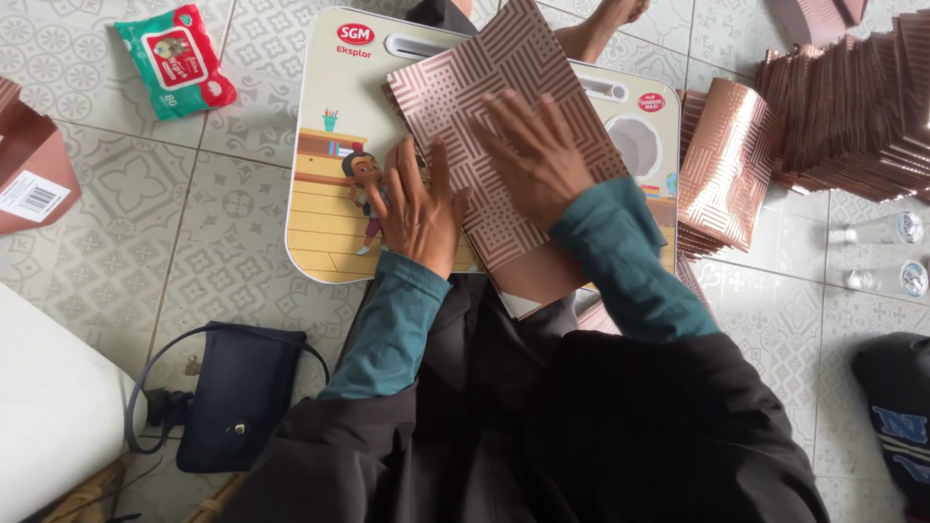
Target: Folding and assembling pre-printed paper sheets into small boxes on a lap desk.
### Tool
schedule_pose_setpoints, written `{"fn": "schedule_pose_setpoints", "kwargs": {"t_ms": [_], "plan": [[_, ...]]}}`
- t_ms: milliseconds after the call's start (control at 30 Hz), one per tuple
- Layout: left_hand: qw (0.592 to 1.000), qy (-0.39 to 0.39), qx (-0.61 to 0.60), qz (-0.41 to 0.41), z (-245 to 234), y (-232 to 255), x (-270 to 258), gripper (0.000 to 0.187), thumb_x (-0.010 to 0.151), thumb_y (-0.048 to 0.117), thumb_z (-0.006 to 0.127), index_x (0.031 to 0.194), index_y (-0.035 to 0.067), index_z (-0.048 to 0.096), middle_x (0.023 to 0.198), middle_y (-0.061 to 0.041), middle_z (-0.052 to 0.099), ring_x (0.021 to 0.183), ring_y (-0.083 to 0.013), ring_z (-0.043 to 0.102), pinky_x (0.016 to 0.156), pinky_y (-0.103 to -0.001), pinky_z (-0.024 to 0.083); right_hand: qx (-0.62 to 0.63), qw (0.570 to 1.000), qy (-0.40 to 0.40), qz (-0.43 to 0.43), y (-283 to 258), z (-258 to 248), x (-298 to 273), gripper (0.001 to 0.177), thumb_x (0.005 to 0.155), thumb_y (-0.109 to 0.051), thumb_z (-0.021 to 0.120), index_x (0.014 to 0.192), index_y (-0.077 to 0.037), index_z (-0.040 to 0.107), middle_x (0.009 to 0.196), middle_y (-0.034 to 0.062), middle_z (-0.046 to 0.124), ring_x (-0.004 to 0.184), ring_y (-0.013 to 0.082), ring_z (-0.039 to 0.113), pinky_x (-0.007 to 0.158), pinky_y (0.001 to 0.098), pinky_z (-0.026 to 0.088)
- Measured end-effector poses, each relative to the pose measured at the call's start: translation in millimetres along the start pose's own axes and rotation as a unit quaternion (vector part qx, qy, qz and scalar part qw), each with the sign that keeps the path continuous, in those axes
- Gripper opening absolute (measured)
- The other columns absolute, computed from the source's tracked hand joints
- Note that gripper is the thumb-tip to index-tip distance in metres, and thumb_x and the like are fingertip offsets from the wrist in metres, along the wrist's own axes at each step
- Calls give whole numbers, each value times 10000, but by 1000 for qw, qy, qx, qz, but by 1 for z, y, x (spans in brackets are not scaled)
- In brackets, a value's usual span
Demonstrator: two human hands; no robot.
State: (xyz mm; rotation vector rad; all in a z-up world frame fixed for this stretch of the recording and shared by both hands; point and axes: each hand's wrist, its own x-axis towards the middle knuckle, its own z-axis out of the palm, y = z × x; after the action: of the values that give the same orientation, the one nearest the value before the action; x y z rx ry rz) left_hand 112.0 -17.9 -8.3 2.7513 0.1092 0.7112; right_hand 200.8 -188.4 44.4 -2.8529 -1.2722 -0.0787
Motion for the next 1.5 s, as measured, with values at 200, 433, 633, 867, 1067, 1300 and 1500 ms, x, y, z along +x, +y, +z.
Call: {"fn": "schedule_pose_setpoints", "kwargs": {"t_ms": [200,433,633,867,1067,1300,1500], "plan": [[999,-37,-8,4,3,-6,-2,696,826,331,798,1423,81,544,1499,-231,404,1359,-384,406,1070,-611,281,80,994,59,38,-16,42,43,669,920,-150,570,1568,-200,410,1630,29,396,1523,313,287,1236,569,207],[998,-52,-32,5,-5,-16,-4,771,771,295,810,1455,71,532,1552,-248,311,1382,-400,402,1076,-607,296,82,991,97,41,-29,57,52,502,1050,-221,548,1542,-175,455,1598,29,464,1506,328,333,1223,610,204],[998,-64,-11,26,-1,-18,-6,794,825,367,803,1486,43,506,1596,-256,271,1434,-397,342,1120,-630,267,36,992,112,34,-35,51,53,509,1051,-250,595,1539,-184,465,1589,8,478,1488,334,371,1199,636,248],[997,-75,-20,31,10,-25,-5,742,896,468,722,1489,62,536,1599,-165,365,1470,-329,303,1159,-636,178,21,994,97,38,-35,46,56,493,1044,-251,554,1521,-151,480,1569,44,492,1448,342,407,1155,625,264],[997,-60,-20,44,15,-31,-8,699,893,474,726,1441,57,607,1628,-160,313,1454,-322,308,1161,-632,165,66,989,123,40,-35,54,53,534,1019,-200,588,1534,-131,463,1571,74,492,1467,349,396,1188,595,291],[996,-69,-15,54,10,-31,-6,696,885,478,716,1430,53,629,1647,-156,274,1445,-323,317,1149,-618,181,91,985,144,39,-32,62,50,504,1054,-204,578,1540,-128,467,1583,79,478,1483,350,383,1209,586,284],[987,-118,-69,80,1,-38,-2,905,805,497,784,1533,38,503,1648,-226,208,1445,-376,281,1139,-665,117,83,983,158,52,-38,54,50,487,1054,-184,595,1526,-156,481,1555,56,520,1460,322,425,1204,558,297]]}}
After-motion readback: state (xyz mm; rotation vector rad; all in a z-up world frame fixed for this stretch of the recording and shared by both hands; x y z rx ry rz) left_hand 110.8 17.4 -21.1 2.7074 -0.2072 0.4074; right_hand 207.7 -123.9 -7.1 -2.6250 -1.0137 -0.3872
